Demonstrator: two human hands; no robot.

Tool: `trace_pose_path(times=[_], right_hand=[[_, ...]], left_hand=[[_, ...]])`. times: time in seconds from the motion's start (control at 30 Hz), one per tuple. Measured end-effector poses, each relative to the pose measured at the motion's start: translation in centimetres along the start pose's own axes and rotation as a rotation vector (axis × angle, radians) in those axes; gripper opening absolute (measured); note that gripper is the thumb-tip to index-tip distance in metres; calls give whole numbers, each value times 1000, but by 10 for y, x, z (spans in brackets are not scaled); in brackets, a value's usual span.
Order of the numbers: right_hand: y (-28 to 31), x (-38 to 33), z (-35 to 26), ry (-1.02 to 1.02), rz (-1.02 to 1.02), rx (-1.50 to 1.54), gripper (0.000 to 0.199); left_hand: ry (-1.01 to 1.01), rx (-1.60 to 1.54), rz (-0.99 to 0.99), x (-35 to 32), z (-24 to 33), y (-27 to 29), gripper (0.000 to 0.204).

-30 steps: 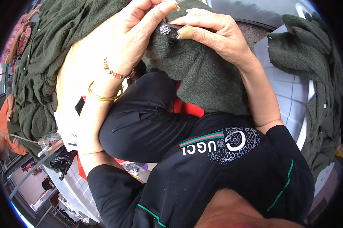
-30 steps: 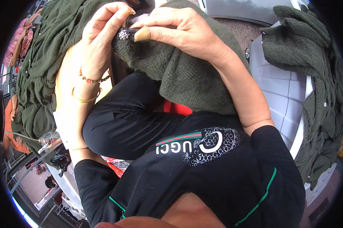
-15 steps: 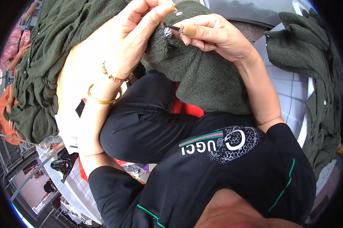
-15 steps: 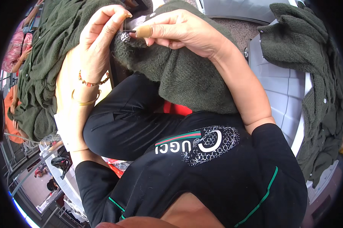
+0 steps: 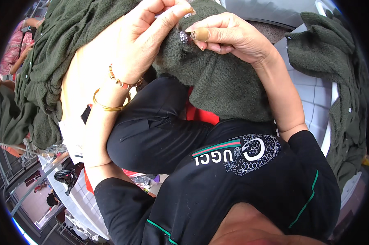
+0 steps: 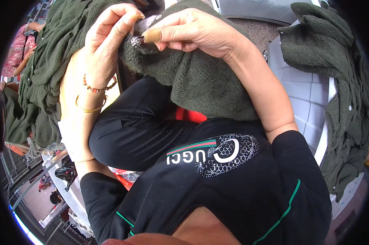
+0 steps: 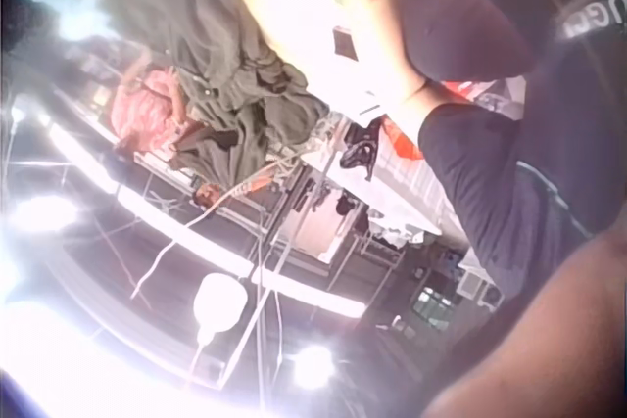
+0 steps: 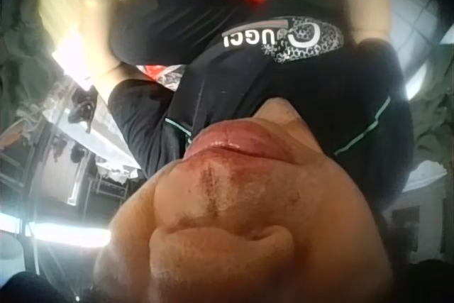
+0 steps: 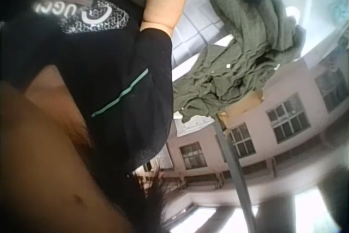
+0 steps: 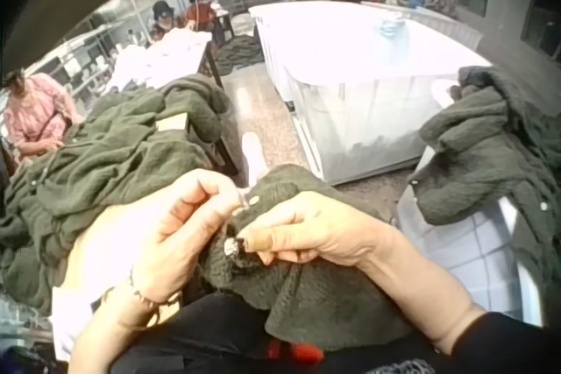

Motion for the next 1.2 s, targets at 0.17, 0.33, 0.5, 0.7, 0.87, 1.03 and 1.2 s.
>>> trace_pose_path(times=[0.17, 0.33, 0.5, 0.7, 0.87, 1.03, 1.2], right_hand=[[6, -7, -6, 68, 158, -117, 37], [6, -2, 7, 108, 165, -299, 33], [62, -36, 12, 142, 374, -111, 27], [73, -61, -7, 213, 430, -86, 27], [85, -78, -18, 318, 464, -73, 26], [88, -77, -20, 337, 462, -20, 26], [88, -77, -17, 336, 482, 7, 25]], left_hand=[[77, -238, 131, 9, -14, 10, 12], [-362, -647, -253, 20, -10, 13, 14], [139, -140, 90, 13, -35, 19, 25], [275, 101, -168, 4, -26, 6, 39], [189, 9, -104, 7, -19, 7, 38], [114, -55, -257, 7, -17, 2, 40], [140, -27, -273, 11, -22, -6, 43]])
Point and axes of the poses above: each hand's wrist, its own x-axis towards the middle knuckle, its own y-axis out of the back of the hand, z = x × y, the point moved 9 cm from there along x, towards the middle knuckle, and after that the axes turned 12 degrees about -z, right-handed, at the moved point
